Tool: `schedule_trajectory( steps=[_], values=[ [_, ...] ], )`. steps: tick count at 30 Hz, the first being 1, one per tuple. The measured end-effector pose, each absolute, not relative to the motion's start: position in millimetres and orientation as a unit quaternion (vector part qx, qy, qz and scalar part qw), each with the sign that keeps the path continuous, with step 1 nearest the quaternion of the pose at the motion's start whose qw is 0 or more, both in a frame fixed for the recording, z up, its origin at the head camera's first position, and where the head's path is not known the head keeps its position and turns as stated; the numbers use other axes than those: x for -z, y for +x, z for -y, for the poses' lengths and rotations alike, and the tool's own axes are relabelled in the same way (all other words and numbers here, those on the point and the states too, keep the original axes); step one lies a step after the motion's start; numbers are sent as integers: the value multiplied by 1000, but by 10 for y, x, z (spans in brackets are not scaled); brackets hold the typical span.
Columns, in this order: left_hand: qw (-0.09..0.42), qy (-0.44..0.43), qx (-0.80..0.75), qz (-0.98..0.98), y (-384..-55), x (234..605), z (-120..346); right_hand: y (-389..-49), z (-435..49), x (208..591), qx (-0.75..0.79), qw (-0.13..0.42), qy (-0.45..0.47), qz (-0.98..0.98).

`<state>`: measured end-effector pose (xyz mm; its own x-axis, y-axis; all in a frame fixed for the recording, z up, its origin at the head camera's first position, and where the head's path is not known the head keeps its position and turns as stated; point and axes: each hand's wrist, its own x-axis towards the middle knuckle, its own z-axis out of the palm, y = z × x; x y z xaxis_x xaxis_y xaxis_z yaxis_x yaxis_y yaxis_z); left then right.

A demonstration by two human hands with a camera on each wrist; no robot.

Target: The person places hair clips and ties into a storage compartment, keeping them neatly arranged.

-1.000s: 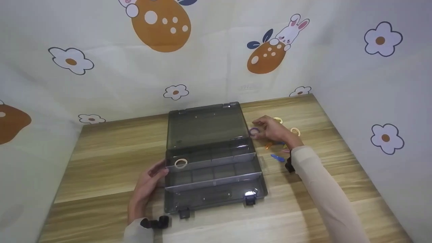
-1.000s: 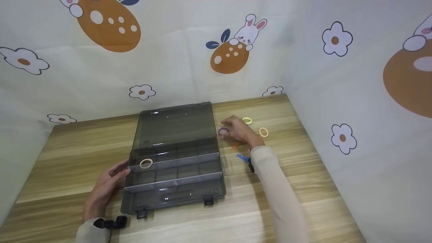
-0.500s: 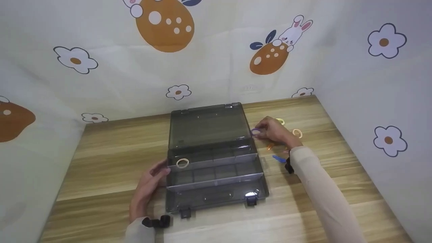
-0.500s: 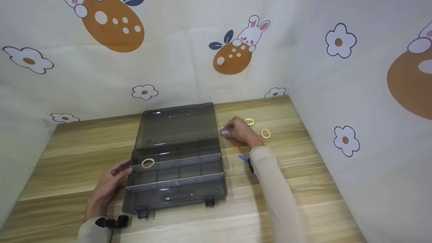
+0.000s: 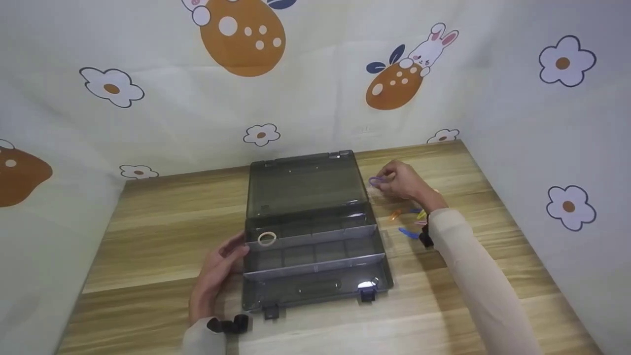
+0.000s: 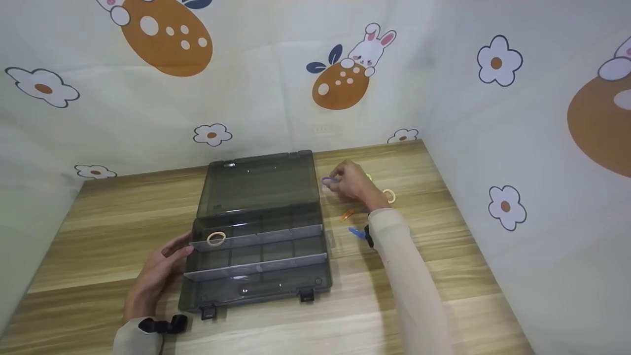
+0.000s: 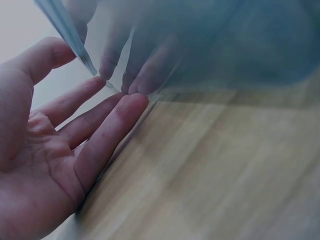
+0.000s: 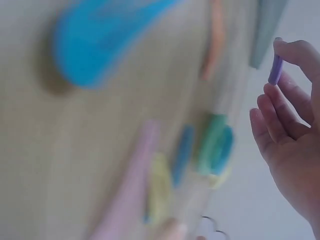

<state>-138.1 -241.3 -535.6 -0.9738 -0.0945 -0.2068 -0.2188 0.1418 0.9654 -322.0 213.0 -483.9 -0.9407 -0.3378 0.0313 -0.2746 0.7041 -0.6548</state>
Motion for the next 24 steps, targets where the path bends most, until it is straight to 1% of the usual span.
schedule_trajectory(
  steps=[6,16,24],
  values=[
    [56,-104,-652,-749,-1381,5355,2416,-3193,-2056,4559,361,56,-171,-915],
    [54,-100,-650,-751,-1374,5342,2416,-3115,-1779,4281,371,13,-255,-893],
    [50,-94,-645,-756,-1380,5348,2416,-3018,-1501,4118,368,-9,-308,-877]
  ],
)
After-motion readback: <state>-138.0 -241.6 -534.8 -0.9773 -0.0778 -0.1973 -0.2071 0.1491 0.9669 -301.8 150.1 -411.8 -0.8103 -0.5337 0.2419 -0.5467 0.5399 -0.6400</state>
